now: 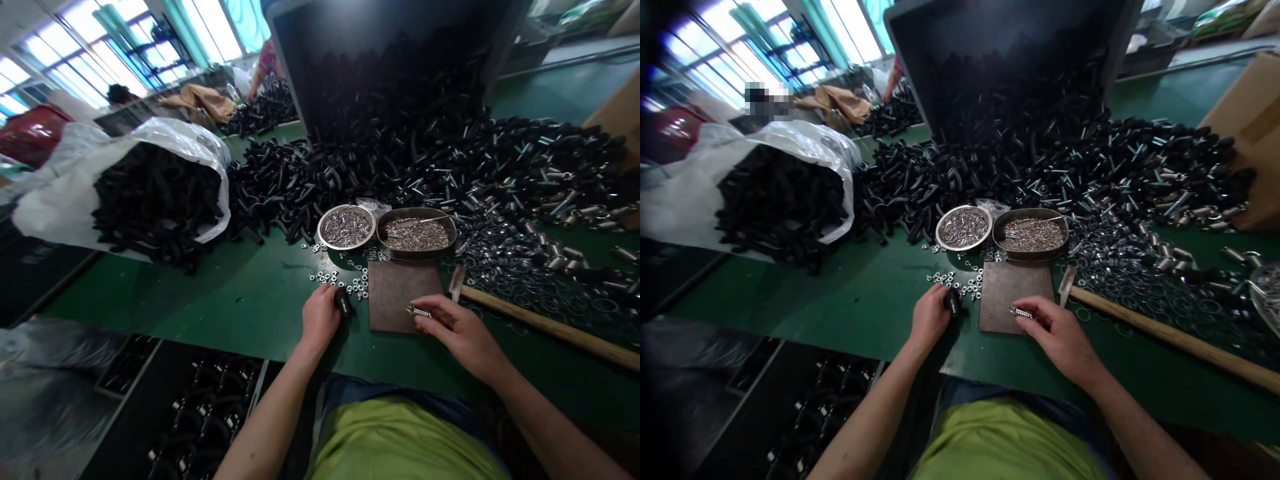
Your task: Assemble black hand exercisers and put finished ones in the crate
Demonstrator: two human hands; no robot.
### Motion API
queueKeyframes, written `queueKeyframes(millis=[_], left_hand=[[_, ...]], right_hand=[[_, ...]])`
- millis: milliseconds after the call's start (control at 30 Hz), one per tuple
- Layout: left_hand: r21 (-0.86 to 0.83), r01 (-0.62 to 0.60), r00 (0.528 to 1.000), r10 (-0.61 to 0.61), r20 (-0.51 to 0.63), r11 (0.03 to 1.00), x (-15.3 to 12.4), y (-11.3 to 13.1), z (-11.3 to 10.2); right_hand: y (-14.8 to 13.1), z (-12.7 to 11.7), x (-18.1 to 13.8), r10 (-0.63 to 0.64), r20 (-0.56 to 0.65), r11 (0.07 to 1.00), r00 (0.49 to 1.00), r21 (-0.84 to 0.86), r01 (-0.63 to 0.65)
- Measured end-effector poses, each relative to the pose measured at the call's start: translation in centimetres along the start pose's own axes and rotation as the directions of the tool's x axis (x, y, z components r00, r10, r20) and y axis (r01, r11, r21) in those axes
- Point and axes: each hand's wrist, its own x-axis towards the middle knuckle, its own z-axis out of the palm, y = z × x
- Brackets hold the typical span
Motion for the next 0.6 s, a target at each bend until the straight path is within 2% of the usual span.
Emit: queueKeyframes(millis=[167,267,333,400,500,533,600], left_hand=[[-0.108,0.01,1.0,-0.01,0.007,0.994,0.2,0.3,-0.8],[-0.391,0.026,0.999,-0.041,-0.03,0.92,-0.5,1.5,-1.8],[-0.652,0.1,0.994,-0.1,0.037,0.751,-1.4,3.0,-2.5],[-0.828,0.229,0.973,-0.131,0.188,0.512,-2.5,4.8,-2.8],[-0.909,0.372,0.927,-0.116,0.356,0.188,-3.9,7.1,-2.5],[-0.915,0.388,0.92,-0.111,0.377,0.113,-4.2,7.6,-2.2],[-0.924,0.382,0.92,-0.104,0.378,0.027,-4.6,8.3,-1.7]], right_hand=[[0.1,0.5,-0.1,-0.016,0.001,0.995,1.0,0.102,0.016],[-0.4,0.7,-0.3,-0.038,0.015,0.976,0.999,0.215,0.034],[-1.2,0.9,-0.5,-0.069,0.04,0.946,0.997,0.321,0.053],[-1.9,1.3,-0.7,-0.084,0.074,0.916,0.994,0.399,0.048],[-2.6,2.1,-0.9,-0.045,0.106,0.912,0.993,0.411,-0.003],[-2.6,2.4,-1.0,-0.026,0.106,0.917,0.994,0.398,-0.019],[-2.5,2.6,-1.2,0.001,0.093,0.94,0.996,0.34,-0.033]])
